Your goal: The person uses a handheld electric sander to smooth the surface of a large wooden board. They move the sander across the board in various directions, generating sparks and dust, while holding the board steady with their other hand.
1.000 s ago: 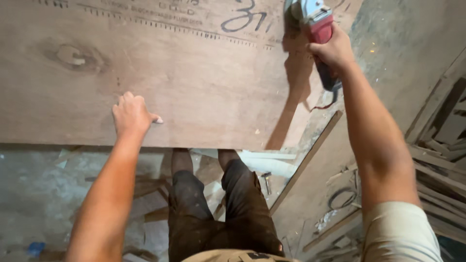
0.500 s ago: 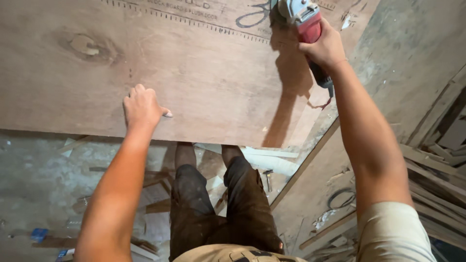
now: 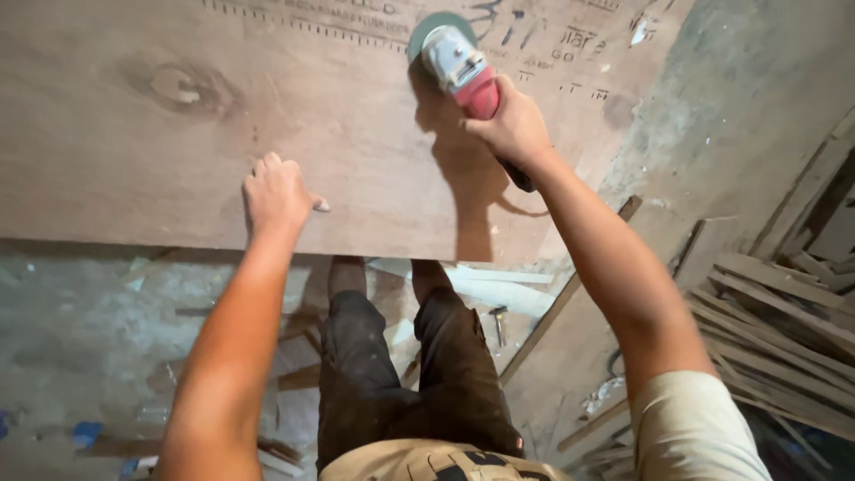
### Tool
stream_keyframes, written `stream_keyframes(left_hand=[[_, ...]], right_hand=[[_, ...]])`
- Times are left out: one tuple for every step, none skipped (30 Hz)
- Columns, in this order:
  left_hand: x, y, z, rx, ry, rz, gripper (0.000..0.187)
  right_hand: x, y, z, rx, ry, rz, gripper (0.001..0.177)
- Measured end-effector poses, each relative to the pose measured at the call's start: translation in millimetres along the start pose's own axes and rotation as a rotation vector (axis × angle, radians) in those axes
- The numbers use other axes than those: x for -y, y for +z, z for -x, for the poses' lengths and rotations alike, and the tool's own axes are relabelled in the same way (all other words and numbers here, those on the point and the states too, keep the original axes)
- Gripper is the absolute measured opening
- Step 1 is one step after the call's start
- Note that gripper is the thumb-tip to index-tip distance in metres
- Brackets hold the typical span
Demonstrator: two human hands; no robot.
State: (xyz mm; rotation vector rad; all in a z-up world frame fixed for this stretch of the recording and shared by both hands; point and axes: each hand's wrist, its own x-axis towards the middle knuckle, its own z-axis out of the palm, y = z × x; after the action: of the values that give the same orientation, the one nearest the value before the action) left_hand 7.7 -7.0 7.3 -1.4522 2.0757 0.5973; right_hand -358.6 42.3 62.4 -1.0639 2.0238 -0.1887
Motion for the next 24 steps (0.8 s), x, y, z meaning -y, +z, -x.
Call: stream_keyframes(left_hand=[[-0.2, -1.3, -0.2, -0.01, 0.003, -0.001, 0.064], [-0.6, -1.8, 0.3, -0.02, 0.007, -0.002, 0.065], [1.0, -2.0, 1.3, -0.025, 0.014, -0.007, 0.065], [3.6, -2.1, 1.6, -0.029, 0.025, -0.002, 0.064], [4.5, -0.8, 3.2, -0.033, 0.033, 0.011, 0.063], [6.5, 0.2, 4.7, -0.037, 0.04, 0.024, 0.061], [7.5, 0.3, 4.0, -0.039, 0.047, 0.032, 0.061], [7.8, 0.6, 3.4, -0.041, 0.055, 0.04, 0.061], [10.1, 0.6, 2.9, -0.044, 0.058, 0.046, 0.061], [12.0, 1.1, 3.0, -0.076, 0.074, 0.06, 0.061], [14.0, 2.7, 5.5, -0.102, 0.09, 0.069, 0.062], [15.3, 4.6, 7.5, -0.129, 0.107, 0.079, 0.062], [16.7, 6.8, 9.1, -0.131, 0.109, 0.077, 0.06], [17.8, 9.2, 9.9, -0.134, 0.111, 0.075, 0.058], [16.7, 13.0, 11.8, -0.138, 0.11, 0.084, 0.057], [18.0, 17.9, 20.5, -0.176, 0.126, 0.129, 0.053], [15.4, 22.2, 31.7, -0.224, 0.144, 0.18, 0.05], [11.0, 26.4, 42.8, -0.272, 0.162, 0.232, 0.047], [4.7, 32.0, 57.0, -0.251, 0.183, 0.365, 0.044], [-4.6, 36.9, 69.2, -0.227, 0.203, 0.497, 0.041], [-14.3, 42.5, 89.3, -0.146, 0.241, 0.552, 0.039], [-27.0, 46.5, 111.9, -0.062, 0.276, 0.605, 0.037], [-39.1, 46.5, 127.4, 0.08, 0.27, 0.681, 0.037], [-47.4, 45.5, 146.4, 0.225, 0.263, 0.754, 0.038]], right_hand=[[-1.4, -0.9, -8.4, -0.046, -0.028, 0.001, 0.061], [-4.5, -2.5, -15.8, -0.091, -0.057, 0.002, 0.061], [-9.3, -2.7, -19.5, -0.137, -0.078, 0.0, 0.06], [-13.6, -3.3, -23.0, -0.151, -0.024, -0.039, 0.061], [-17.4, -6.0, -25.8, -0.162, 0.028, -0.071, 0.062], [-20.7, -7.6, -25.9, -0.173, 0.08, -0.104, 0.063], [-24.3, -8.5, -24.0, -0.181, 0.08, -0.122, 0.063], [-28.4, -8.6, -21.2, -0.189, 0.081, -0.14, 0.062], [-32.7, -7.9, -20.1, -0.195, 0.077, -0.16, 0.061], [-38.1, -8.5, -21.4, -0.234, 0.104, -0.15, 0.061], [-45.5, -8.0, -22.0, -0.27, 0.136, -0.143, 0.062], [-55.3, -9.8, -20.9, -0.305, 0.168, -0.137, 0.063], [-68.1, -12.4, -13.5, -0.362, 0.176, -0.128, 0.063], [-80.9, -15.4, -5.3, -0.42, 0.184, -0.118, 0.063], [-93.0, -22.8, 1.9, -0.475, 0.186, -0.097, 0.063], [-106.0, -24.6, 20.8, -0.491, 0.175, -0.165, 0.057], [-119.7, -33.4, 45.5, -0.515, 0.154, -0.227, 0.051], [-133.6, -43.7, 74.4, -0.547, 0.244, -0.162, 0.05], [-146.2, -41.8, 103.7, -0.574, 0.347, -0.101, 0.049], [-158.9, -47.9, 126.8, -0.593, 0.418, -0.243, 0.044], [-170.7, -49.6, 168.3, -0.608, 0.512, -0.385, 0.041], [-178.1, -43.8, 210.2, -0.656, 0.566, -0.345, 0.041], [-183.1, -45.3, 232.9, -0.712, 0.588, -0.311, 0.042], [-183.1, -47.4, 262.2, -0.728, 0.627, -0.38, 0.038]])
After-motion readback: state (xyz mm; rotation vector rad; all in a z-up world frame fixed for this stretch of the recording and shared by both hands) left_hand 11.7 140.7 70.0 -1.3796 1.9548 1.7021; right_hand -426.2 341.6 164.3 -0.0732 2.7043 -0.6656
